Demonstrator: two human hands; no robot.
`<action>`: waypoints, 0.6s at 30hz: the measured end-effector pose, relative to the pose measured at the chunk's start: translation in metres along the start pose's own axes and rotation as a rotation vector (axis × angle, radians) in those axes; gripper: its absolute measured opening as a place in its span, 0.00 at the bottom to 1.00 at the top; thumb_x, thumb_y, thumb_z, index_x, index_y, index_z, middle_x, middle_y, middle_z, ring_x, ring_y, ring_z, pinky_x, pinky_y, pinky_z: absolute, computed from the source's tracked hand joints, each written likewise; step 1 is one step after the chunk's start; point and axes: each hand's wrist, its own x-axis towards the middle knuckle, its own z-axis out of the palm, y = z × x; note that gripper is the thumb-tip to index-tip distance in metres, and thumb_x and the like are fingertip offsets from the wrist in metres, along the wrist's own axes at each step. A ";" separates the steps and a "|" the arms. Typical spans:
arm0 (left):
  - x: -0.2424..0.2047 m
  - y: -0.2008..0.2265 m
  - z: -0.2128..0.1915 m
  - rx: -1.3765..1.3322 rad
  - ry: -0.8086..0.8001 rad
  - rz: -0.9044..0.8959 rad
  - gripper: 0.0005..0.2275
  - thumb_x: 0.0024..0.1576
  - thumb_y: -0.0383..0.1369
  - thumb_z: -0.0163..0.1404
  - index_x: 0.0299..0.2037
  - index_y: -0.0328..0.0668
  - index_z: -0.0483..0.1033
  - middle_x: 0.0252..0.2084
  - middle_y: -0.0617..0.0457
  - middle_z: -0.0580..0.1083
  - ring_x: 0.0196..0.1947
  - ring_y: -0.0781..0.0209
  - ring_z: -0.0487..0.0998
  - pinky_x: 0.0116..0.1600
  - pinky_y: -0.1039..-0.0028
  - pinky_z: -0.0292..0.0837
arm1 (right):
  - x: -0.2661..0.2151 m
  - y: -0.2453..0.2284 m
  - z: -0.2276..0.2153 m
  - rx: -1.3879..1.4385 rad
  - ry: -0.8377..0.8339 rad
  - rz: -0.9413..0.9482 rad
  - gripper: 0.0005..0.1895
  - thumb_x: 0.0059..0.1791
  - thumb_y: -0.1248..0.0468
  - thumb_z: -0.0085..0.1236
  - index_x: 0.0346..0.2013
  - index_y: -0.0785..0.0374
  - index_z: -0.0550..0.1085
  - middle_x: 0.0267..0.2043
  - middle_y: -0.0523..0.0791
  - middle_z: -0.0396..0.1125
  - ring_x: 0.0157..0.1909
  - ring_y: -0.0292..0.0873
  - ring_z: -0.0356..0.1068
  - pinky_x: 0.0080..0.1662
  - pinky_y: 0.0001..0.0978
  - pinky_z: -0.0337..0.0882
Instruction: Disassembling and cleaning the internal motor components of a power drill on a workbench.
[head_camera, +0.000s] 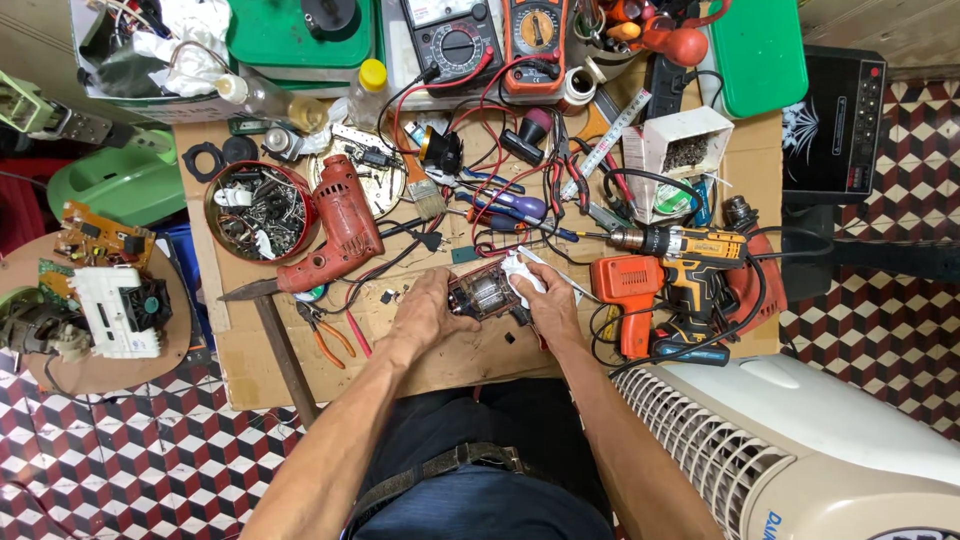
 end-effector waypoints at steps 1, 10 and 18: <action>-0.002 0.002 0.004 -0.001 -0.003 -0.001 0.41 0.35 0.49 0.71 0.58 0.36 0.68 0.54 0.40 0.73 0.57 0.46 0.74 0.64 0.62 0.69 | -0.002 -0.002 0.000 -0.001 0.001 0.003 0.27 0.46 0.56 0.65 0.55 0.69 0.75 0.52 0.51 0.74 0.50 0.43 0.73 0.52 0.32 0.71; -0.003 -0.002 -0.003 0.131 0.029 -0.025 0.43 0.36 0.50 0.71 0.59 0.35 0.64 0.55 0.40 0.70 0.60 0.46 0.68 0.67 0.58 0.63 | -0.010 -0.013 0.003 -0.074 0.055 -0.003 0.28 0.47 0.54 0.64 0.56 0.68 0.75 0.53 0.51 0.74 0.52 0.44 0.73 0.53 0.32 0.70; 0.009 -0.010 -0.013 -0.032 -0.167 -0.033 0.37 0.42 0.51 0.64 0.61 0.37 0.71 0.57 0.41 0.75 0.60 0.48 0.75 0.65 0.62 0.70 | -0.009 -0.005 0.004 -0.065 0.042 -0.085 0.27 0.48 0.54 0.65 0.56 0.68 0.75 0.53 0.52 0.74 0.52 0.43 0.73 0.54 0.32 0.70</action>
